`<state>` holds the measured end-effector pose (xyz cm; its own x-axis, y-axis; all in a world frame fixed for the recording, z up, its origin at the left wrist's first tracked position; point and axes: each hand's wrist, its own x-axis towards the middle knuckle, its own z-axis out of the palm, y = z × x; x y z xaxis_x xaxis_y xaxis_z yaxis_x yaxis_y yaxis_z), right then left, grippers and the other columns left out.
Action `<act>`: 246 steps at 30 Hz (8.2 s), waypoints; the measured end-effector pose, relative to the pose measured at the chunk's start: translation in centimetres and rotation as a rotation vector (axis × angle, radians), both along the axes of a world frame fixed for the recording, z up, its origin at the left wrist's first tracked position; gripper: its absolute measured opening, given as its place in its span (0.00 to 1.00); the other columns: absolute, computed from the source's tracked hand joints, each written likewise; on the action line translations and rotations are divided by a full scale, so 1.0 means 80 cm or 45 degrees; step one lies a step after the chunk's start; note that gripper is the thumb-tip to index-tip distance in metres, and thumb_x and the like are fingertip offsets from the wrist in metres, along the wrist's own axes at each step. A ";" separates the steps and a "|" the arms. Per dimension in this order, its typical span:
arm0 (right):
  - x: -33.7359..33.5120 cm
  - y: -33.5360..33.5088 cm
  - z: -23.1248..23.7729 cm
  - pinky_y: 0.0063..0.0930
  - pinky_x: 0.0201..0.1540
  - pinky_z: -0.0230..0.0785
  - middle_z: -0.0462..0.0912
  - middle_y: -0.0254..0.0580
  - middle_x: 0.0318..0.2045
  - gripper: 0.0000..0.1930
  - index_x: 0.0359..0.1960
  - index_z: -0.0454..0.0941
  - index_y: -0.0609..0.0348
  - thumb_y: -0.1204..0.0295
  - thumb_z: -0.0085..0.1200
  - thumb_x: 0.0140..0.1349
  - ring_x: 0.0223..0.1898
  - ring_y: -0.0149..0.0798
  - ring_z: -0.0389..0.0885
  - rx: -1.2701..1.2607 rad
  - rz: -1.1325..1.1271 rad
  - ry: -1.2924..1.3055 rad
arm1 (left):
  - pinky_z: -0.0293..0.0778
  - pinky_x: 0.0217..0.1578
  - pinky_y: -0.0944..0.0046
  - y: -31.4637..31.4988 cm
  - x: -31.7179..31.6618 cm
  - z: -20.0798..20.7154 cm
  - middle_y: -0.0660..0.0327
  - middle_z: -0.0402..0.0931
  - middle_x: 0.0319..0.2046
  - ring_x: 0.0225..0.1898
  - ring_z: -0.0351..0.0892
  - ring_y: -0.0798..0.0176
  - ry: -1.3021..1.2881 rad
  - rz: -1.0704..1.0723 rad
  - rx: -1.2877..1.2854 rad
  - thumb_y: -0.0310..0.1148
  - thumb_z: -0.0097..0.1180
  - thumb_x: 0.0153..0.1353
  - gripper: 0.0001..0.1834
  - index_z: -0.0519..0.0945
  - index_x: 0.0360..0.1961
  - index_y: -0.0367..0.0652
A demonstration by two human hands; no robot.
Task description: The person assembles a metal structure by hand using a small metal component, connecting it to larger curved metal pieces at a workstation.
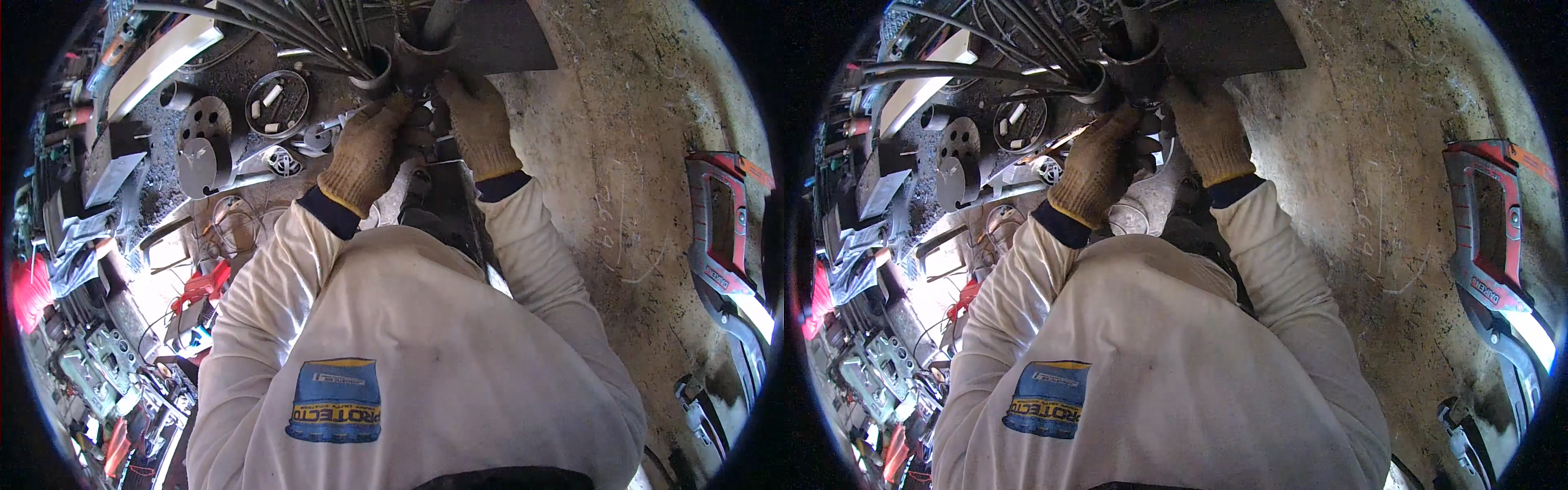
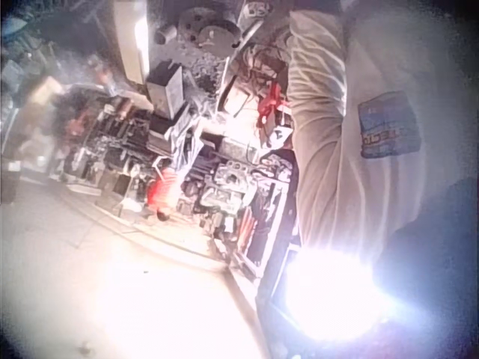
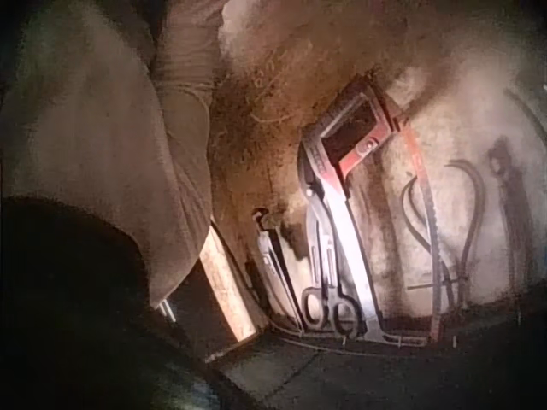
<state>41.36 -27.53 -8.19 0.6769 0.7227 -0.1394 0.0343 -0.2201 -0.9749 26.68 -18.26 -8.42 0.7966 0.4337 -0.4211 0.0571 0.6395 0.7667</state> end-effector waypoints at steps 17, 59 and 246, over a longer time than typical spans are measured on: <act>0.003 0.003 -0.014 0.33 0.47 0.72 0.84 0.44 0.41 0.14 0.52 0.78 0.62 0.68 0.51 0.70 0.42 0.37 0.80 0.023 -0.062 -0.510 | 0.80 0.35 0.66 -0.002 0.002 -0.018 0.58 0.82 0.49 0.38 0.82 0.62 -0.011 -0.222 0.381 0.18 0.52 0.64 0.25 0.70 0.62 0.43; -0.001 0.009 -0.031 0.29 0.41 0.72 0.82 0.39 0.39 0.14 0.52 0.78 0.62 0.68 0.49 0.71 0.37 0.32 0.78 0.169 -0.118 -0.608 | 0.76 0.29 0.56 0.028 0.014 -0.009 0.59 0.82 0.30 0.29 0.82 0.54 0.263 0.408 1.757 0.46 0.81 0.39 0.32 0.78 0.42 0.42; -0.321 0.167 0.220 0.22 0.37 0.74 0.84 0.36 0.34 0.10 0.48 0.81 0.61 0.71 0.54 0.69 0.32 0.27 0.81 0.458 1.144 0.563 | 0.78 0.30 0.65 -0.009 -0.350 0.176 0.56 0.86 0.32 0.30 0.85 0.64 0.433 1.444 1.480 0.37 0.52 0.72 0.16 0.79 0.50 0.35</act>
